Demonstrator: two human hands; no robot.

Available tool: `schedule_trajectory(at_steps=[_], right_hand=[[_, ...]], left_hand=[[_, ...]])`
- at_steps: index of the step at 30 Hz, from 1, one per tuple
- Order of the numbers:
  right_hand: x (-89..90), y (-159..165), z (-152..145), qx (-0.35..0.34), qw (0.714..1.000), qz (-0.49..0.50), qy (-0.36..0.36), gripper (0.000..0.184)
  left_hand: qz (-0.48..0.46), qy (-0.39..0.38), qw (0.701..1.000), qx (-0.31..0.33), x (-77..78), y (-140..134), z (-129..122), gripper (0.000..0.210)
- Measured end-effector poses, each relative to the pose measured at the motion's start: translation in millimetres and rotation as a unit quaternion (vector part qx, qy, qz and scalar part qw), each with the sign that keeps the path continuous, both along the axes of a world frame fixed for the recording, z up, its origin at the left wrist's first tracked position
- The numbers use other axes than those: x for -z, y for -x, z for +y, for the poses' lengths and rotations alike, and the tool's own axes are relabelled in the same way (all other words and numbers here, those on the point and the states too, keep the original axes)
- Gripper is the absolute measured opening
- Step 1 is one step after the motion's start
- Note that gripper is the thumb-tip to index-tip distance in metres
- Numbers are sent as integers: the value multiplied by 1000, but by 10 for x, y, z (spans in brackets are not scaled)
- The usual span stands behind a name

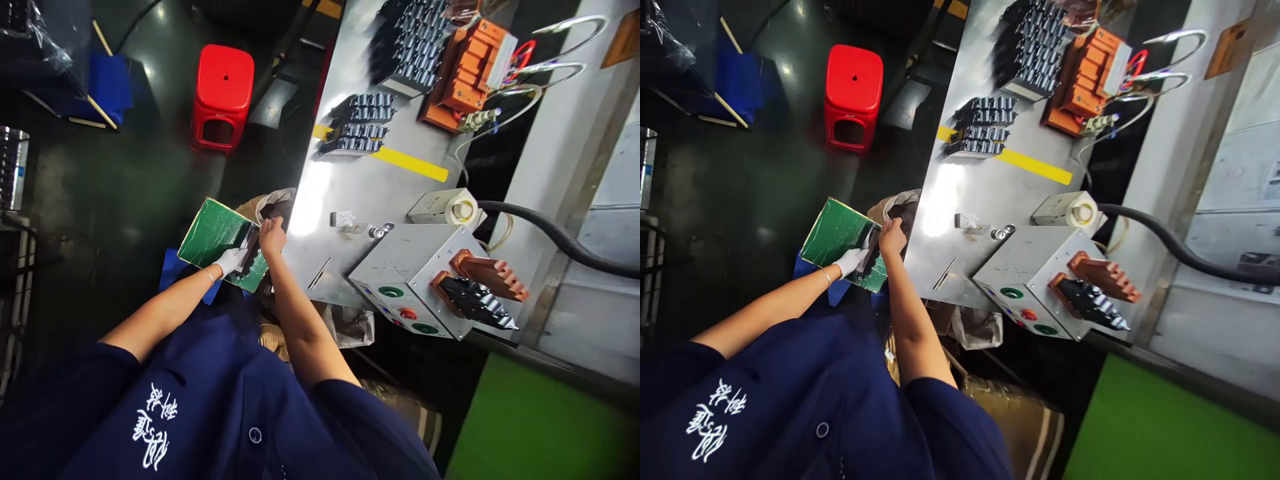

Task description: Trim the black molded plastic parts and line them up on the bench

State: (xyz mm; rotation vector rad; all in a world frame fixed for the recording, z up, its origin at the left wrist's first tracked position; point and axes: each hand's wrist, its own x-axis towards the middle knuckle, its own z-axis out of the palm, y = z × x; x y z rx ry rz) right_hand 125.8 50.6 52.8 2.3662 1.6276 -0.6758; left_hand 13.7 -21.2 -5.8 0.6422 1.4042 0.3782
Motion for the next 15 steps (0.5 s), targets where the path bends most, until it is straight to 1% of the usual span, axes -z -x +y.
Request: schedule_trajectory(at_steps=[2, 4, 6, 9, 10, 11, 12, 13, 15], right_hand=[[-36, 28, -273, -8, 1000, 8, 8, 29], [-46, 52, -433, -14, 1000, 12, 16, 26], [-10, 44, -359, -12, 1000, 7, 12, 28], [75, 11, -109, -4, 1000, -4, -8, 34], [82, 17, -112, -7, 1000, -4, -9, 34], [69, 38, -191, -14, 1000, -2, -5, 34], [38, 75, -338, -27, 1000, 2, 4, 33], [-3, 124, -532, -47, 999, 9, 23, 33], [-76, 226, -912, -58, 997, 18, 46, 26]], left_hand=[[6, -2, 1000, 8, 6, 8, 2, 28], [9, -2, 1000, 11, 15, 14, 0, 29], [10, -2, 1000, 9, 26, 16, -6, 30], [8, 1, 1000, 0, 33, 14, -12, 32], [8, 1, 1000, -3, 30, 13, -12, 33], [9, 1, 1000, -6, 24, 14, -10, 33], [11, 0, 1000, -7, 16, 17, -8, 33], [13, -1, 1000, -7, 8, 22, -6, 33], [16, -3, 1000, -7, -3, 33, -1, 34]])
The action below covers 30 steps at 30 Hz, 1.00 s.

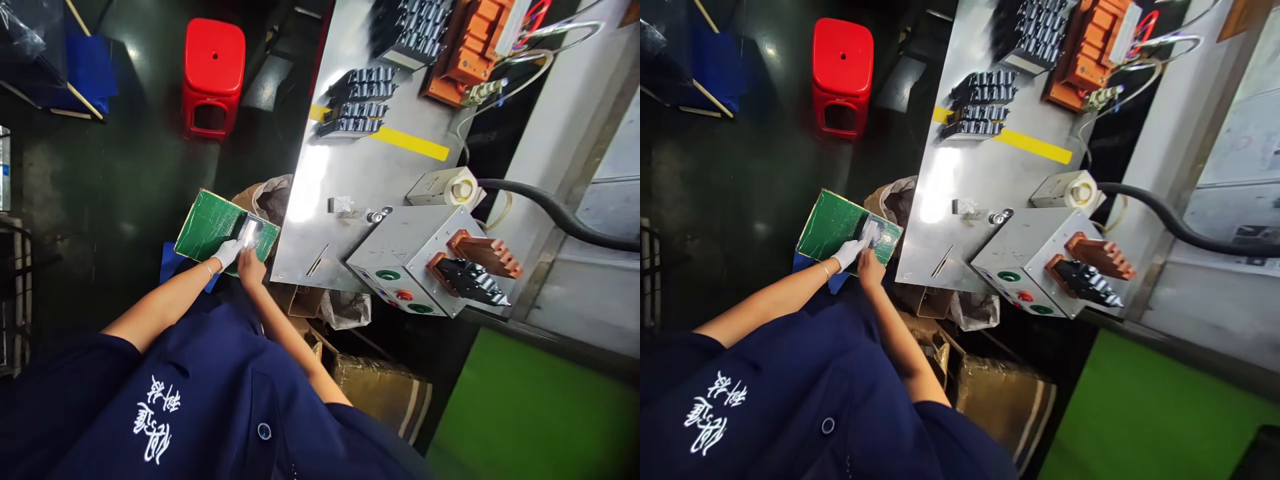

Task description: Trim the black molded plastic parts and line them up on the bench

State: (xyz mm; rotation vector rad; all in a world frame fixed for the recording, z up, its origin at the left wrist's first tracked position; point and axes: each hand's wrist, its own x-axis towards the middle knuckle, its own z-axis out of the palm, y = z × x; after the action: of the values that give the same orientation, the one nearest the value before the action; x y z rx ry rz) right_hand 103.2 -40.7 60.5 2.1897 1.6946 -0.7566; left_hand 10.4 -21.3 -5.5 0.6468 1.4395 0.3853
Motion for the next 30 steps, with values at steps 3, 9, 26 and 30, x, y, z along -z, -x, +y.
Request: schedule_trajectory(at_steps=[3, 9, 26, 30], right_hand=[[10, 42, -76, 2, 1000, -4, 7, 25], [185, -131, 641, 49, 997, -19, -50, 34], [253, -55, 584, 75, 995, 28, -51, 35], [248, -69, 531, 83, 994, 26, -64, 37]], left_hand=[[-6, -1, 1000, -2, 11, 8, 8, 35], [-15, 1, 1000, -3, 49, -14, 17, 33], [21, 5, 1000, 19, 91, 20, 109, 35], [38, 0, 999, 21, 50, 22, 67, 36]])
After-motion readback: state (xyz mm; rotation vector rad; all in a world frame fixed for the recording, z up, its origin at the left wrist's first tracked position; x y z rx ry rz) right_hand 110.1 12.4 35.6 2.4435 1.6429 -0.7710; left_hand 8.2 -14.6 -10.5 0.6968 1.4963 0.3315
